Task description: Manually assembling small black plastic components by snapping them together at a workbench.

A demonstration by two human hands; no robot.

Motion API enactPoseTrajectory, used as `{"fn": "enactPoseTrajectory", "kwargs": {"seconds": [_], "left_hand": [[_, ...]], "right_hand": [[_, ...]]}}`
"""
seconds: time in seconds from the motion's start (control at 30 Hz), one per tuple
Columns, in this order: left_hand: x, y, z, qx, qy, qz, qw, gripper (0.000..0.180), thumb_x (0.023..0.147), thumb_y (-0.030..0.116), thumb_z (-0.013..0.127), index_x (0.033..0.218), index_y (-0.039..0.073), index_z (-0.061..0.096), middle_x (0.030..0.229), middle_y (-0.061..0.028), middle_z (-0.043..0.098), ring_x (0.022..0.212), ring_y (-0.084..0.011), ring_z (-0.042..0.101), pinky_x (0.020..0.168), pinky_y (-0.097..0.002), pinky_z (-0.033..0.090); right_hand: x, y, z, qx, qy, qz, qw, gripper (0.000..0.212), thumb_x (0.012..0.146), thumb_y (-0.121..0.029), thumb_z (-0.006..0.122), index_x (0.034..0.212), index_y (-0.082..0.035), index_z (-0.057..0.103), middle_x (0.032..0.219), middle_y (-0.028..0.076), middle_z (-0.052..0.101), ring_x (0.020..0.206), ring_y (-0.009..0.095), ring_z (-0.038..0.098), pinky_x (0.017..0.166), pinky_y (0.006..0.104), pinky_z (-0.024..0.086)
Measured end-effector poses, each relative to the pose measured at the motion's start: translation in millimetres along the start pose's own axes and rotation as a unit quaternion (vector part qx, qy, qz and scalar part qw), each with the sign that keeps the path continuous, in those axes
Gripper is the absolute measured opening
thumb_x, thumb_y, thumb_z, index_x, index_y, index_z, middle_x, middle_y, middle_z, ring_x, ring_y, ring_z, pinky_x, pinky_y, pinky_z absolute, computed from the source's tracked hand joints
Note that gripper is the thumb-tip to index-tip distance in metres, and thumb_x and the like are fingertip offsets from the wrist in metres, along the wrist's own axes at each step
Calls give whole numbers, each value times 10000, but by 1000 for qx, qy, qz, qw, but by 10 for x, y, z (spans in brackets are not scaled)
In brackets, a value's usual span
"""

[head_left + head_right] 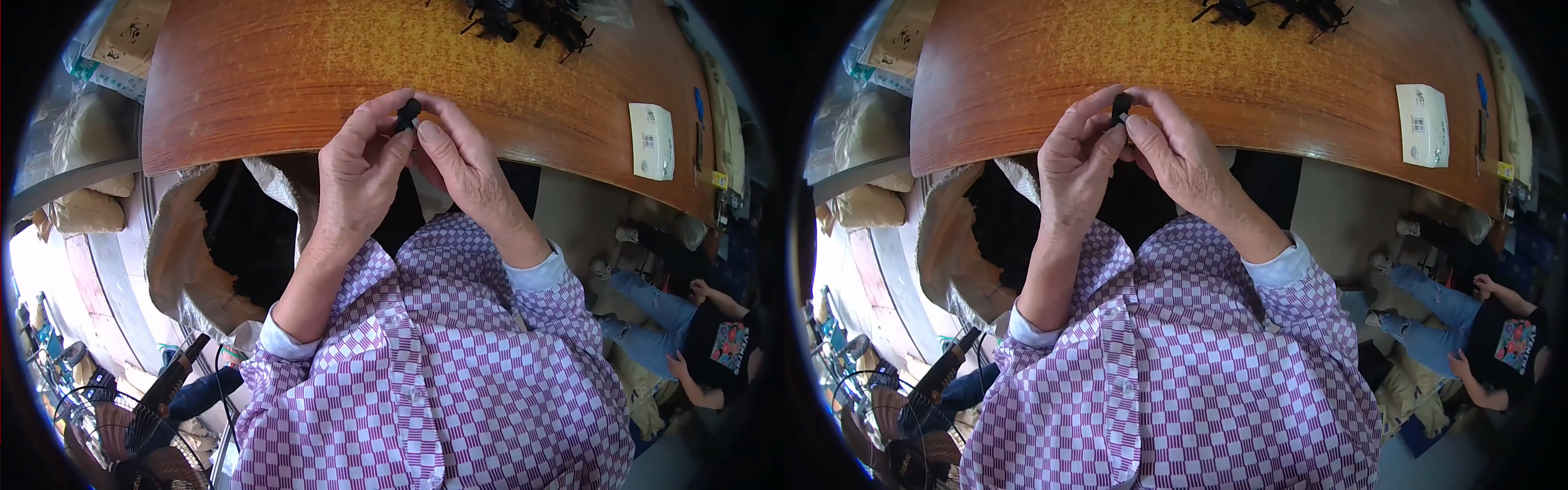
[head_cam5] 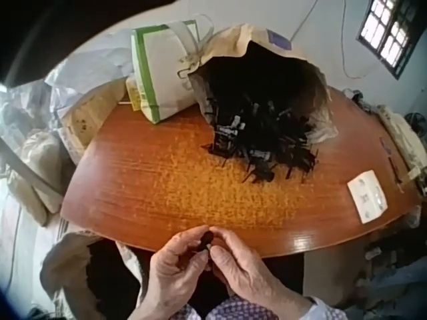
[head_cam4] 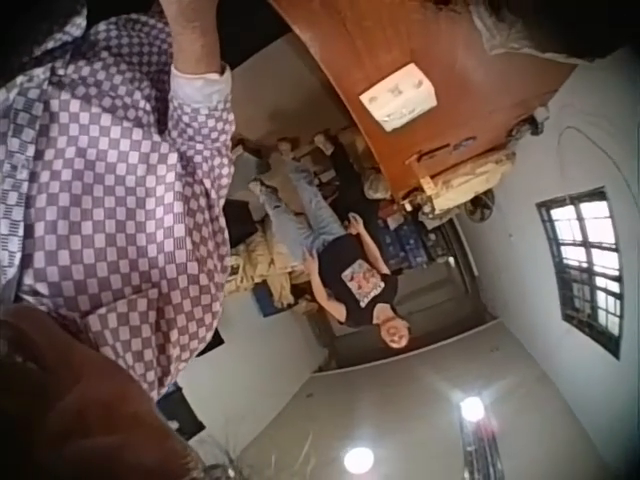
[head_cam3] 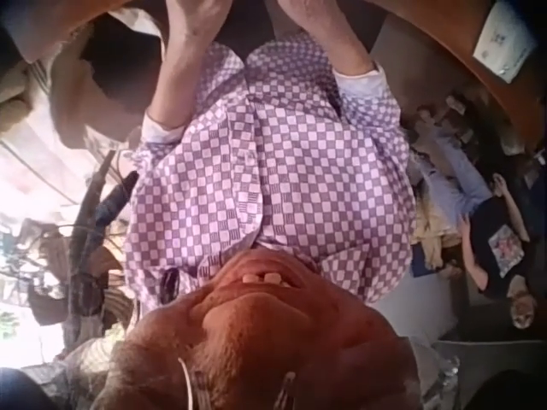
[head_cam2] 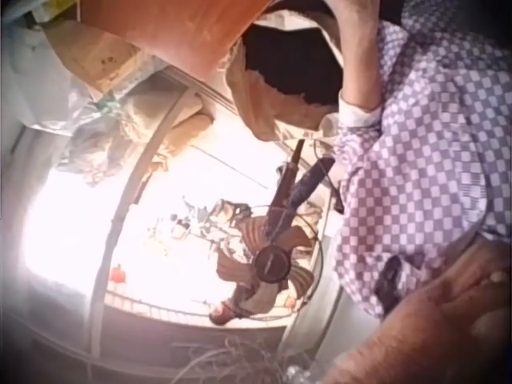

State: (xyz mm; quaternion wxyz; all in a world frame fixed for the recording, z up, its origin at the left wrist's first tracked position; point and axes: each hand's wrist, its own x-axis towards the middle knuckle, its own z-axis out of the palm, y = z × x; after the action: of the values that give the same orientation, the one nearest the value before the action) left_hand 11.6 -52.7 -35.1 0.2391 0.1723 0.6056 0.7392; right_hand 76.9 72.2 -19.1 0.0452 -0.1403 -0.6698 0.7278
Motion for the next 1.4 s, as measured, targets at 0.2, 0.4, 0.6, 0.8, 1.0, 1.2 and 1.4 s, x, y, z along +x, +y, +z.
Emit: {"fn": "enactPoseTrajectory", "kwargs": {"seconds": [0.2,0.4,0.6,0.8,1.0,1.2,1.4], "left_hand": [[-9,-23,-10,70,27,50,996,342,859,-57,592,1187,39,595,912,-24,635,816,-72,595,719,-216,504],[-45,62,16,226,29,88,970,367,859,-87,566,1212,13,579,896,-14,602,778,-66,584,683,-193,497],[53,135,22,386,-7,122,914,325,854,-91,555,1169,-8,564,891,-33,622,734,-68,582,632,-189,483],[139,257,59,0,2,22,1000,278,944,32,486,1219,24,444,906,-123,664,763,-157,676,570,-213,503],[149,232,60,-181,-52,-94,978,340,950,90,510,1278,38,440,1059,-171,608,765,-186,675,605,-220,529],[88,231,223,-180,-125,-150,964,367,931,94,547,1282,21,472,992,-113,614,728,-178,663,574,-216,539],[90,299,268,19,-148,-108,983,408,889,4,560,1287,16,467,969,-85,625,718,-121,639,601,-191,504]], "right_hand": [[40,79,56,-16,-3,-3,1000,305,996,-230,457,1216,-19,475,777,1,542,652,46,508,545,188,437],[52,56,71,1,-8,9,1000,222,988,-178,474,1177,-64,497,719,-18,509,609,45,478,517,194,412],[105,184,-14,24,-10,2,1000,205,983,-183,487,1153,-70,506,698,-29,488,576,44,455,507,194,398],[45,131,-281,-104,-1,-87,991,256,975,-232,508,1158,-53,515,820,-36,548,606,-7,473,508,136,371],[-18,102,-377,139,-10,-73,988,196,931,-205,588,1053,-52,583,735,-43,561,508,3,444,421,146,313],[7,149,-524,201,-55,-30,978,213,896,-219,642,1039,-67,601,782,-58,575,588,-11,472,471,134,335],[-41,213,-532,150,-24,-32,988,211,874,-210,672,1012,-71,594,788,-86,540,674,-24,478,540,124,359]]}}
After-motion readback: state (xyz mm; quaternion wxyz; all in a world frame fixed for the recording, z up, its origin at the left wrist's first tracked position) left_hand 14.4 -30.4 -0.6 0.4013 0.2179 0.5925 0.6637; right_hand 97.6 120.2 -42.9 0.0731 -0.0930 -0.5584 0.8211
